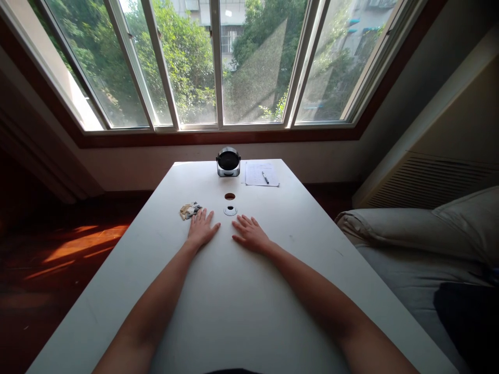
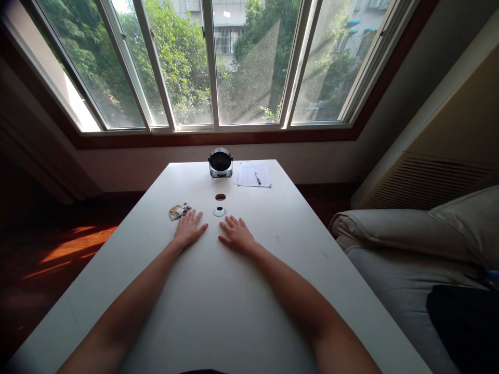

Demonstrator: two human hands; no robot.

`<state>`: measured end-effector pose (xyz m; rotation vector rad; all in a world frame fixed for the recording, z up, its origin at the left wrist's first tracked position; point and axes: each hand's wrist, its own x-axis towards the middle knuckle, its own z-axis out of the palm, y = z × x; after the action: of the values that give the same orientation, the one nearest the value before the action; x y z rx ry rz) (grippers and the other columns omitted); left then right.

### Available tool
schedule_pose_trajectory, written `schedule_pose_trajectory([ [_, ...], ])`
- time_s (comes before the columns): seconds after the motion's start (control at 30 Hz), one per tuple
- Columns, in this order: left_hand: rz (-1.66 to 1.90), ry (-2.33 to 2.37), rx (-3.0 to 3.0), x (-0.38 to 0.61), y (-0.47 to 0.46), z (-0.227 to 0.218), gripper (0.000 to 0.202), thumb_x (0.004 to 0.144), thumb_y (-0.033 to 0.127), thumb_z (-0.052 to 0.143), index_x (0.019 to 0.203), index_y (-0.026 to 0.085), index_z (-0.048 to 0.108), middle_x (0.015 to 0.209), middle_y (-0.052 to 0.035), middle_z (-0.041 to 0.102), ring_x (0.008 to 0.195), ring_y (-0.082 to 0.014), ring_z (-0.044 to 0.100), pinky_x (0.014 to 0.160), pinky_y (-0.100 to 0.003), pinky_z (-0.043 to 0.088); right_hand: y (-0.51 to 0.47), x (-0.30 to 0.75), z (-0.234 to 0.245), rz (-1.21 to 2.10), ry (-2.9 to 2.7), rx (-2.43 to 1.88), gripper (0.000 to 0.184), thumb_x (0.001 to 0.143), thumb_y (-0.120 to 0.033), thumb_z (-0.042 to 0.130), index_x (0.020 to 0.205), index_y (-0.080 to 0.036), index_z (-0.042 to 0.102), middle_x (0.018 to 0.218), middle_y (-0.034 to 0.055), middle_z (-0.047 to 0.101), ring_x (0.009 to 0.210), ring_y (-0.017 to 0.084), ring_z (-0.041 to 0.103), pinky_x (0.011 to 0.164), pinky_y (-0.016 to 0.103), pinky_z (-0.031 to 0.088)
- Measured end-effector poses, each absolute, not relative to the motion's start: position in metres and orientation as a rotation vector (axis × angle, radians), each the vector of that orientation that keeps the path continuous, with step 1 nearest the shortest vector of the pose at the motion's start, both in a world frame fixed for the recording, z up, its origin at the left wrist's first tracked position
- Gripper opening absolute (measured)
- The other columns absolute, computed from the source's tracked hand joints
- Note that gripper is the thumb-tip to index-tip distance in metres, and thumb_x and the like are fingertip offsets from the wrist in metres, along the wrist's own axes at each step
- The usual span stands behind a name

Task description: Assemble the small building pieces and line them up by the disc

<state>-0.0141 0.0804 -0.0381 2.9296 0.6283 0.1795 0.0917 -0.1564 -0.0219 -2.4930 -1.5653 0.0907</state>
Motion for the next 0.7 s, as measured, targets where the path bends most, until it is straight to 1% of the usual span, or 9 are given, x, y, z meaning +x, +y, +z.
schedule_pose_trajectory([
  [0.17,0.205,0.657,2.925,-0.019,0.083,-0.038,0.072,0.094,0.065,0.029,0.153,0.023,0.031,0.163,-0.0114,0.02,0.152,-0.0304,0.009,0.121,-0.053,0.009,-0.158,0.09,-0.018,0.098,-1.56,-2.481,0.067,0.097,-0.063,0.033,0.154,-0.027,0.034,0.163,0.0074,0.02,0.15,0.029,0.014,0.121,0.049,0.006],
  [0.3,0.207,0.412,2.974,-0.026,0.08,-0.036,0.064,0.095,0.059,0.035,0.15,0.027,0.037,0.162,-0.0079,0.025,0.15,-0.0296,0.018,0.121,-0.052,0.011,-0.159,0.089,-0.014,0.109,-1.556,-2.476,0.065,0.098,-0.062,0.032,0.153,-0.028,0.035,0.162,0.0067,0.022,0.15,0.028,0.016,0.121,0.048,0.007],
  [0.37,0.187,0.295,2.986,-0.029,0.076,-0.033,0.063,0.094,0.06,0.036,0.15,0.029,0.037,0.162,-0.0063,0.025,0.149,-0.0291,0.019,0.121,-0.051,0.012,-0.159,0.088,-0.014,0.09,-1.533,-2.501,0.065,0.097,-0.064,0.031,0.153,-0.029,0.035,0.163,0.0064,0.022,0.151,0.028,0.013,0.121,0.049,0.005],
  [0.47,0.136,0.173,3.0,-0.032,0.066,-0.03,0.069,0.093,0.065,0.035,0.153,0.03,0.033,0.164,-0.0051,0.02,0.151,-0.03,0.013,0.121,-0.052,0.008,-0.156,0.087,-0.014,0.073,-1.471,-2.563,0.074,0.094,-0.07,0.03,0.155,-0.027,0.031,0.164,0.0082,0.015,0.151,0.031,0.006,0.12,0.052,0.0],
  [0.57,0.091,0.095,3.01,-0.033,0.058,-0.027,0.074,0.092,0.07,0.03,0.156,0.033,0.025,0.165,-0.0038,0.013,0.152,-0.0319,0.006,0.12,-0.057,0.003,-0.154,0.086,-0.015,0.137,-1.457,-2.598,0.084,0.091,-0.077,0.025,0.157,-0.026,0.024,0.165,0.0093,0.006,0.152,0.031,0.002,0.119,0.053,-0.002],
  [0.7,0.014,0.041,2.999,-0.034,0.057,-0.025,0.081,0.089,0.076,0.029,0.157,0.034,0.019,0.166,-0.0039,0.007,0.152,-0.0347,0.002,0.118,-0.061,0.001,-0.153,0.088,-0.016,0.199,-1.486,-2.618,0.088,0.089,-0.079,0.021,0.159,-0.025,0.017,0.165,0.0092,-0.002,0.152,0.032,-0.002,0.119,0.054,-0.005],
])
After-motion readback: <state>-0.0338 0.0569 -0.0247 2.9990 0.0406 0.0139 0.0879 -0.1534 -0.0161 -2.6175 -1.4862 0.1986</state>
